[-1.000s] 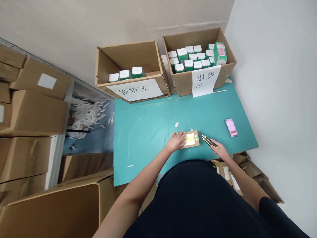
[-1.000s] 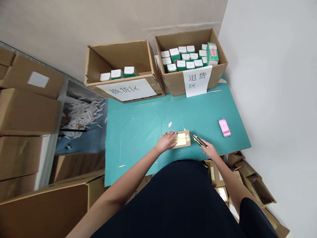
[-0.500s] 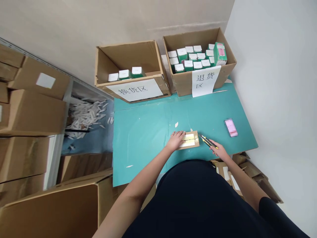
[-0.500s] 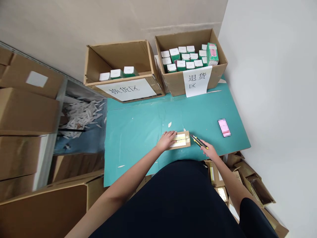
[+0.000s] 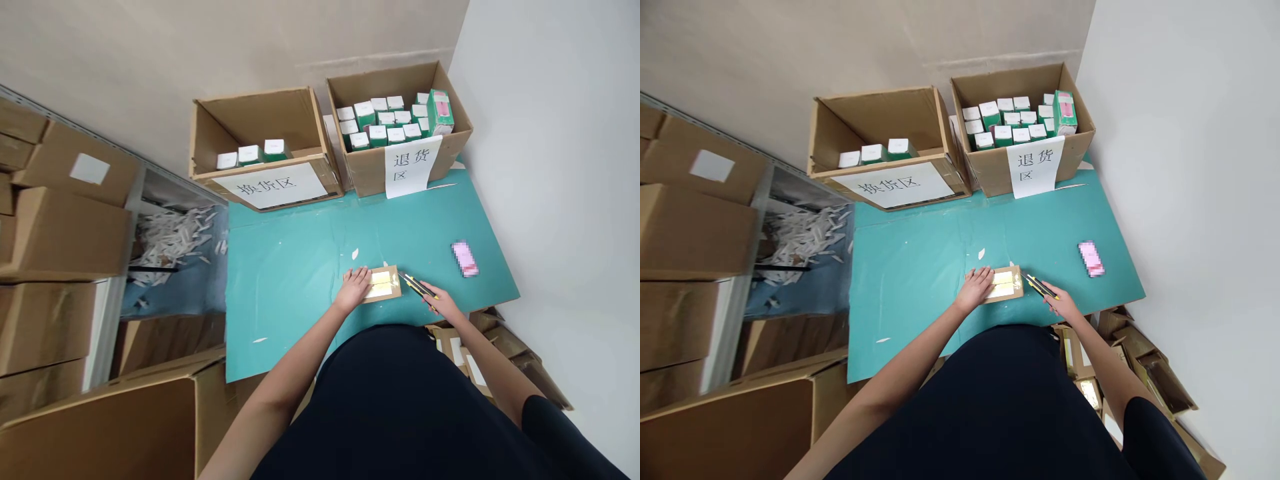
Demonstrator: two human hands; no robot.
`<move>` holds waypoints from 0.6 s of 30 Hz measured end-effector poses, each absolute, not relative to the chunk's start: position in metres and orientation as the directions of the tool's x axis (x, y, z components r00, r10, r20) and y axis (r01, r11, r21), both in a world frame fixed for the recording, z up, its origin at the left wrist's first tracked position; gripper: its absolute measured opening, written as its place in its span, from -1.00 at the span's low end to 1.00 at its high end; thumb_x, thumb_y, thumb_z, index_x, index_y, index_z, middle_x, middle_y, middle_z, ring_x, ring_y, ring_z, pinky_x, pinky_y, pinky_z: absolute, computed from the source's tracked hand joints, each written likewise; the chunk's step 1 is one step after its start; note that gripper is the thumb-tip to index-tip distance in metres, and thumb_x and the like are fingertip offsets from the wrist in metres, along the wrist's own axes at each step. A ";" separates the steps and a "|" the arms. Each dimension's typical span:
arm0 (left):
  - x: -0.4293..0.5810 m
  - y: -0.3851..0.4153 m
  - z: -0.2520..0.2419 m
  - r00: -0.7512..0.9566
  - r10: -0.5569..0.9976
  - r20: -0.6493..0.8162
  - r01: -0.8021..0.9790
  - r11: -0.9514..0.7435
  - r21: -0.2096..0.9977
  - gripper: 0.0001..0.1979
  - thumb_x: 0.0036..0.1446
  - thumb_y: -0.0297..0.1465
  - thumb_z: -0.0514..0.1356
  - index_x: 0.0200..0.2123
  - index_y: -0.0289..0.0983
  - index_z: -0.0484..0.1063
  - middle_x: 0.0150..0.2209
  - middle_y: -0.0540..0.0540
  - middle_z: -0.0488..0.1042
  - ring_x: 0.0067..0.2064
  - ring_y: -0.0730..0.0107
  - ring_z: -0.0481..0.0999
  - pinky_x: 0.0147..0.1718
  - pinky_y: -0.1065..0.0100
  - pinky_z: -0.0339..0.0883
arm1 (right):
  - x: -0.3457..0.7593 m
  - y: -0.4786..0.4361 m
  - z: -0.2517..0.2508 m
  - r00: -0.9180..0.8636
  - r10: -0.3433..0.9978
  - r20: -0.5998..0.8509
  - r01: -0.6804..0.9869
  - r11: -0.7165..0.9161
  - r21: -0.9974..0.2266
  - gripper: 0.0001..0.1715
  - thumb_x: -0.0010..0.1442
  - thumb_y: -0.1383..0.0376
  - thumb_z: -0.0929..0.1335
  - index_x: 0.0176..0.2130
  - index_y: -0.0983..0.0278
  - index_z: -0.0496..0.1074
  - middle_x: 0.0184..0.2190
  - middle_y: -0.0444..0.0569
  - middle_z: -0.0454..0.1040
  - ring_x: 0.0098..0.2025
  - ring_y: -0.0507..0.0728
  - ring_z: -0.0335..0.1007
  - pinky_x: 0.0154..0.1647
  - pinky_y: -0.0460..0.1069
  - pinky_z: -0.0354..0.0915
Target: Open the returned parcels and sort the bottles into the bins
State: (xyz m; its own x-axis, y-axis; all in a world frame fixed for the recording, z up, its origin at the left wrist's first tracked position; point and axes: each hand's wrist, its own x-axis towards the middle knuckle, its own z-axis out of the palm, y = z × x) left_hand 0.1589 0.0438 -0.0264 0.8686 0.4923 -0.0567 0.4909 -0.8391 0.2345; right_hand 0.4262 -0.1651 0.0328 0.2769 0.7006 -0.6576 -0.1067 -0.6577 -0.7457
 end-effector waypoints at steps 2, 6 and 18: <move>0.159 0.044 -0.028 0.871 0.490 -0.037 0.484 -0.843 0.234 -0.55 0.41 -0.30 -0.01 0.28 -0.29 0.34 0.31 -0.34 0.35 0.32 -0.01 0.34 0.31 -0.12 0.09 | 0.425 -0.165 0.032 0.267 0.696 -0.666 -0.105 -0.667 -0.738 -0.19 0.19 0.17 0.41 0.37 0.18 0.27 -0.37 -0.11 0.54 -0.59 -0.04 0.26 -0.72 -0.17 0.14; 0.158 0.042 -0.031 0.869 0.494 0.004 0.479 -0.844 0.244 -0.56 0.41 -0.31 0.01 0.28 -0.27 0.34 0.29 -0.34 0.37 0.31 -0.01 0.36 0.30 -0.12 0.09 | 0.422 -0.162 0.029 0.267 0.700 -0.663 -0.097 -0.665 -0.741 -0.19 0.18 0.18 0.39 0.37 0.19 0.27 -0.39 -0.14 0.53 -0.62 -0.06 0.23 -0.73 -0.17 0.13; 0.156 0.042 -0.036 0.867 0.495 0.066 0.465 -0.848 0.256 -0.56 0.41 -0.31 0.01 0.27 -0.26 0.35 0.27 -0.32 0.40 0.29 0.01 0.38 0.30 -0.09 0.09 | 0.420 -0.169 0.018 0.313 0.698 -0.644 -0.179 -0.623 -0.762 -0.09 0.12 0.07 0.41 0.37 0.24 0.24 -0.40 -0.13 0.53 -0.63 -0.04 0.22 -0.73 -0.15 0.11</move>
State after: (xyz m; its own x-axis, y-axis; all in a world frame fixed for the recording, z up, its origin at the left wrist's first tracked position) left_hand 0.1560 0.0420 -0.0356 0.8665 0.4948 0.0657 0.4646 -0.8477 0.2560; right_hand 0.4198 -0.1693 0.0178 0.3126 0.6979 -0.6444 -0.1795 -0.6228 -0.7615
